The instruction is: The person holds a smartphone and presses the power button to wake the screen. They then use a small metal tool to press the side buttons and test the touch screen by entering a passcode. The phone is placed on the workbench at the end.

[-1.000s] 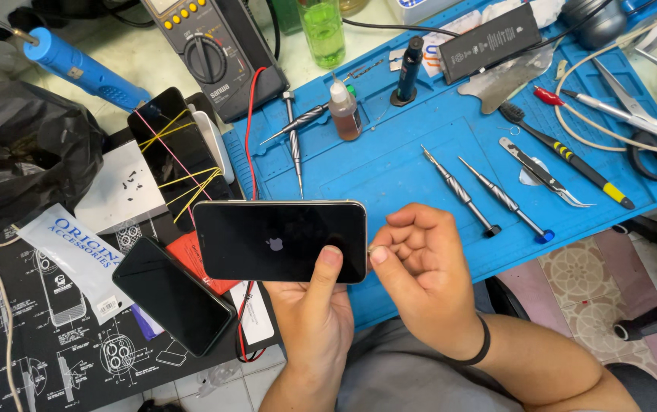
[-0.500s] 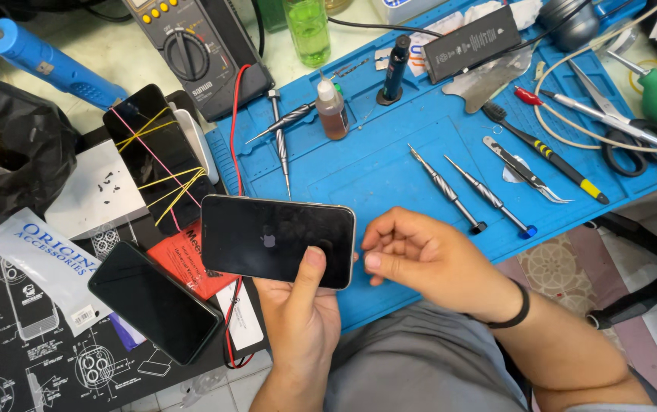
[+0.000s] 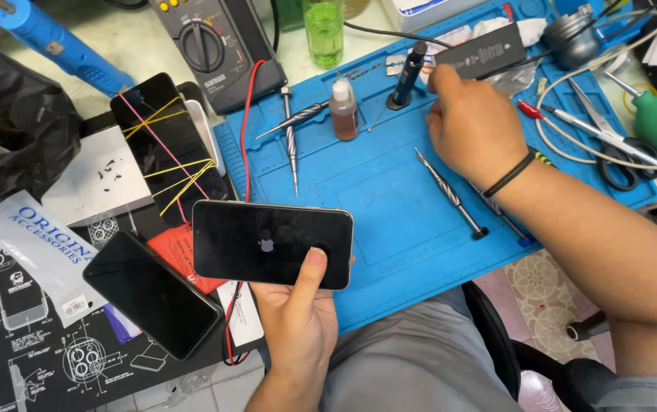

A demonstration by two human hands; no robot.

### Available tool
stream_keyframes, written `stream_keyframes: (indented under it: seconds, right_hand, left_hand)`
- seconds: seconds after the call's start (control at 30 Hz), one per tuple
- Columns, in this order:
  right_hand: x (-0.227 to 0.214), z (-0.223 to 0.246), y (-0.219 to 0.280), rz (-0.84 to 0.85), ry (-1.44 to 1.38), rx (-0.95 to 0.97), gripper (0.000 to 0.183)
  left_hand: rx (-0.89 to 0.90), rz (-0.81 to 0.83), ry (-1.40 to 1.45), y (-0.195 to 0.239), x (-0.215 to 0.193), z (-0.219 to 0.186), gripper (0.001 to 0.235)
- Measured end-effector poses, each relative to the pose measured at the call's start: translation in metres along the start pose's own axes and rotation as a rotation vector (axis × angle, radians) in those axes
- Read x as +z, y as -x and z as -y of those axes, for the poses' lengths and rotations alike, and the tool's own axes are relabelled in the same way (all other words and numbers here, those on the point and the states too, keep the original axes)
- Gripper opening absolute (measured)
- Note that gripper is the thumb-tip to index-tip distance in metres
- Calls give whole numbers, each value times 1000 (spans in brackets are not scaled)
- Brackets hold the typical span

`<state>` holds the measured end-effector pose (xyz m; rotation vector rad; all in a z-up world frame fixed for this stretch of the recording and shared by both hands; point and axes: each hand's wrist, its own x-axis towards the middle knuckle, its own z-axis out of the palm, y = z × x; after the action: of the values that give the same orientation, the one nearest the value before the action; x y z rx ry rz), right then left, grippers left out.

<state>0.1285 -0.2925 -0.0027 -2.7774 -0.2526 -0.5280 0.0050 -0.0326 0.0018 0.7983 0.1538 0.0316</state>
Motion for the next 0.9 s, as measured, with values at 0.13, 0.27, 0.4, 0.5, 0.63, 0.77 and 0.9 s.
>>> stream_keyframes:
  seconds: [0.13,0.27,0.4,0.5,0.63,0.77,0.9]
  right_hand:
    - [15,2,4,-1,156,4,31]
    - [25,0,-2,-42,224,-48,32]
    - [-5,9,4,-70,-57,35,30]
    - [-46,31,38,79,-778,256,28]
    - [-54,77,93,176,-1293,512,41]
    - [-17,110,112,83,-1545,536,41]
    - [1,120,114,4,-1647,525,44]
  left_hand:
    - [3,-20,-5,0,-7,-3,44]
    - [7,-4,-2,-1,-3,-2,41]
    - [12,9,15,-2,1,-6,43]
    - [-11,-14,21,-3,0,-9,41]
    - [4,32,29,-5,0,-5,42]
    - [-52,-7,52,-1,0,7,53]
    - [-88,-33,40,0,-5,15,55]
